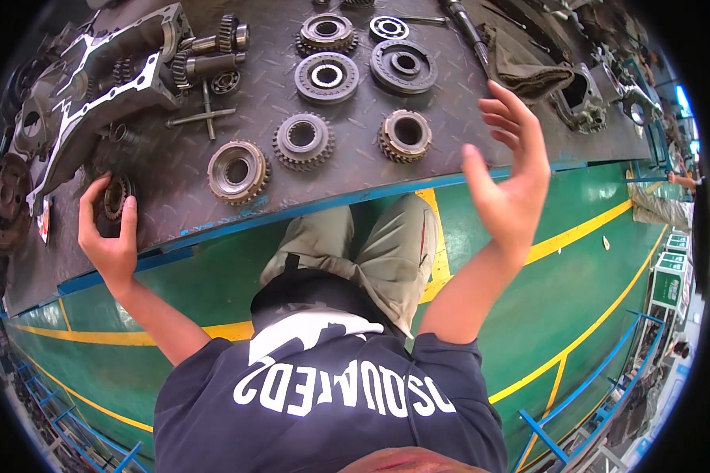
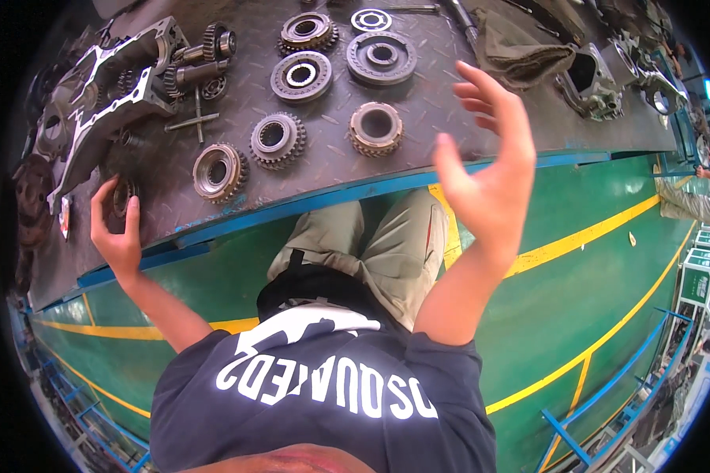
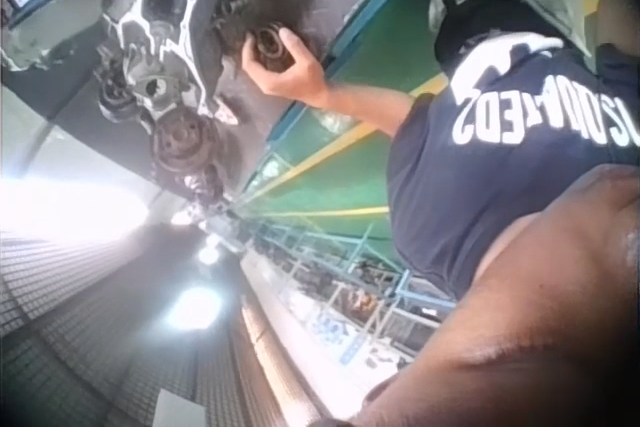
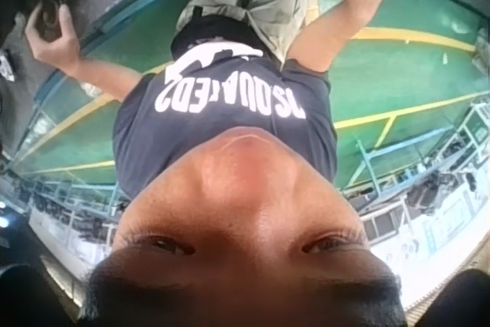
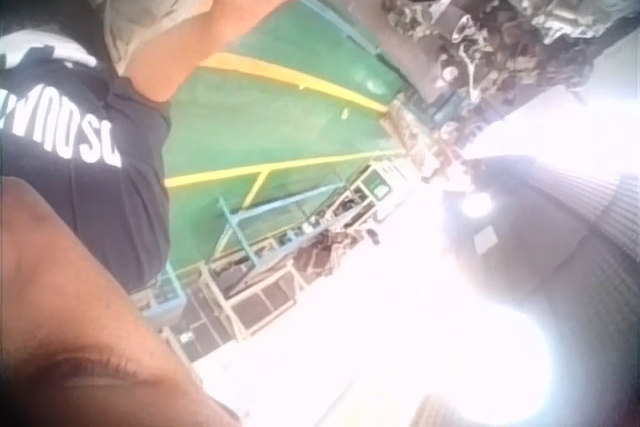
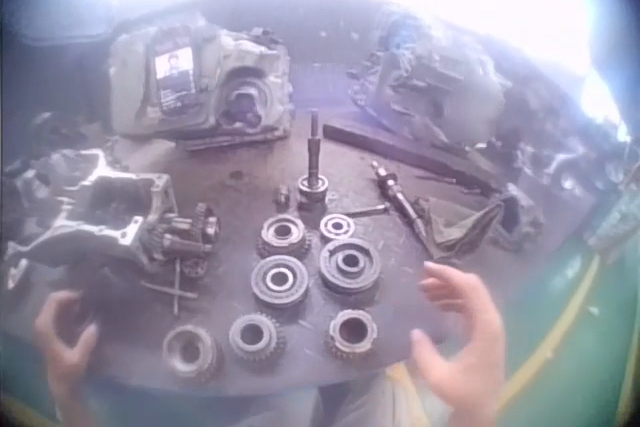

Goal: The person handles various metal gears, bearings, and shafts on a workbench, picking them up to examine and moving them into different positions.

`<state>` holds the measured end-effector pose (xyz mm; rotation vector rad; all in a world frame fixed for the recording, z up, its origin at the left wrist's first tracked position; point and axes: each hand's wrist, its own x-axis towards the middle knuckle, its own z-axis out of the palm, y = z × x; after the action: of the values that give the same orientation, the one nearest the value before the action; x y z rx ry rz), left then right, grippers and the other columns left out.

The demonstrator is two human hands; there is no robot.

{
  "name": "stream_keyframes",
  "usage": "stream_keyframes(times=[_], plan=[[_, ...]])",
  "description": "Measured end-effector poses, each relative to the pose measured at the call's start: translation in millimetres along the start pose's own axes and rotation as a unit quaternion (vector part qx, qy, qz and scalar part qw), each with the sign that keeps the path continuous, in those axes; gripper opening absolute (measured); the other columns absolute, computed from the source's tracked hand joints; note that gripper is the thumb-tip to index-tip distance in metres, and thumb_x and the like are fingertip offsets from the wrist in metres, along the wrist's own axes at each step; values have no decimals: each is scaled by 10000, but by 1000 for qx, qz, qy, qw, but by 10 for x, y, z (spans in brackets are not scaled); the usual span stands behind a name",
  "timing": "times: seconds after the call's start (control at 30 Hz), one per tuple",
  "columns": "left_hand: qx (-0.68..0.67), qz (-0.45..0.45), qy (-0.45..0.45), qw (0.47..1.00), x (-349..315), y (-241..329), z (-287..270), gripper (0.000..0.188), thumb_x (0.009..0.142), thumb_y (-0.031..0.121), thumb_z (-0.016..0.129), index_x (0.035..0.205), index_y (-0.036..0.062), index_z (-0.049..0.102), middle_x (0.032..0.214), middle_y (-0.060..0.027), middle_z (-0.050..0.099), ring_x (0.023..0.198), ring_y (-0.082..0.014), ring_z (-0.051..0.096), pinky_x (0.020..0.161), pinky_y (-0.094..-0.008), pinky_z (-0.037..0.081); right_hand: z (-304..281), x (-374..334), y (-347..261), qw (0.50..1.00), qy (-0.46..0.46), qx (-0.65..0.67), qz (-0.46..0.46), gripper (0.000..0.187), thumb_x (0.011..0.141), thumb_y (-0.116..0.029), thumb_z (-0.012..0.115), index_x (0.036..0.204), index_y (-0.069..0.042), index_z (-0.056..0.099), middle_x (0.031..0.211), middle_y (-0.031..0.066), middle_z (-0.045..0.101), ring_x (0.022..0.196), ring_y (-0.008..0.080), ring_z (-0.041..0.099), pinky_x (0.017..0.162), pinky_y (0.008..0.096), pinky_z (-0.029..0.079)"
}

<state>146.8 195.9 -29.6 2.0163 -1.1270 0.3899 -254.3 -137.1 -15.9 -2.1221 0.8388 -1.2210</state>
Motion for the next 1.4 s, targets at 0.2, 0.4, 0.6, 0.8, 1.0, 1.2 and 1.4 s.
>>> stream_keyframes(times=[0.2,0.4,0.6,0.8,1.0,1.2,1.4], plan=[[-9,7,-18,1000,1,-86,43,405,989,55,835,1375,-27,745,1343,-127,791,1228,-231,740,1125,-368,561,382,-50,-157,991,-109,72,3,767,837,-153,1004,1545,-96,716,1299,120,798,1095,246,758,983,393,620],[-8,12,-16,1000,54,-10,4,416,980,47,840,1378,-27,745,1346,-132,793,1219,-230,742,1118,-362,560,508,-119,-81,996,-70,57,3,741,837,-110,992,1527,-83,723,1285,126,821,1122,243,786,1018,389,635],[1,-9,-39,999,27,-31,-15,454,1001,58,819,1437,-26,724,1446,-140,763,1340,-250,717,1198,-378,520,505,-102,-56,991,-77,114,9,707,858,-15,930,1531,-48,714,1353,154,817,1187,263,800,1057,385,624],[34,83,30,995,39,214,87,427,936,77,837,1345,-21,763,1390,-182,787,1307,-338,734,1185,-440,533,505,-155,3,994,-65,93,-12,659,890,-21,885,1527,-45,719,1392,167,793,1264,296,771,1102,390,598],[17,168,-67,983,119,966,497,600,829,204,902,1379,11,760,1421,-181,765,1375,-414,670,1204,-520,504,532,-158,-44,999,-28,28,-36,693,865,-99,939,1520,-71,714,1363,145,759,1171,317,767,1017,427,617],[-2,160,-141,977,173,1164,783,751,695,361,1030,1338,52,794,1247,-123,784,1192,-361,694,1068,-492,541,547,-183,17,998,-17,4,-60,646,857,-99,941,1471,-74,740,1327,149,749,1146,338,763,994,433,627],[-2,159,-136,978,156,1132,769,742,669,228,966,1352,8,779,1223,-164,773,1145,-382,682,1037,-488,562,581,-183,-9,999,-5,-3,-51,629,826,-101,933,1434,-80,771,1261,140,744,1102,332,764,942,421,629]])
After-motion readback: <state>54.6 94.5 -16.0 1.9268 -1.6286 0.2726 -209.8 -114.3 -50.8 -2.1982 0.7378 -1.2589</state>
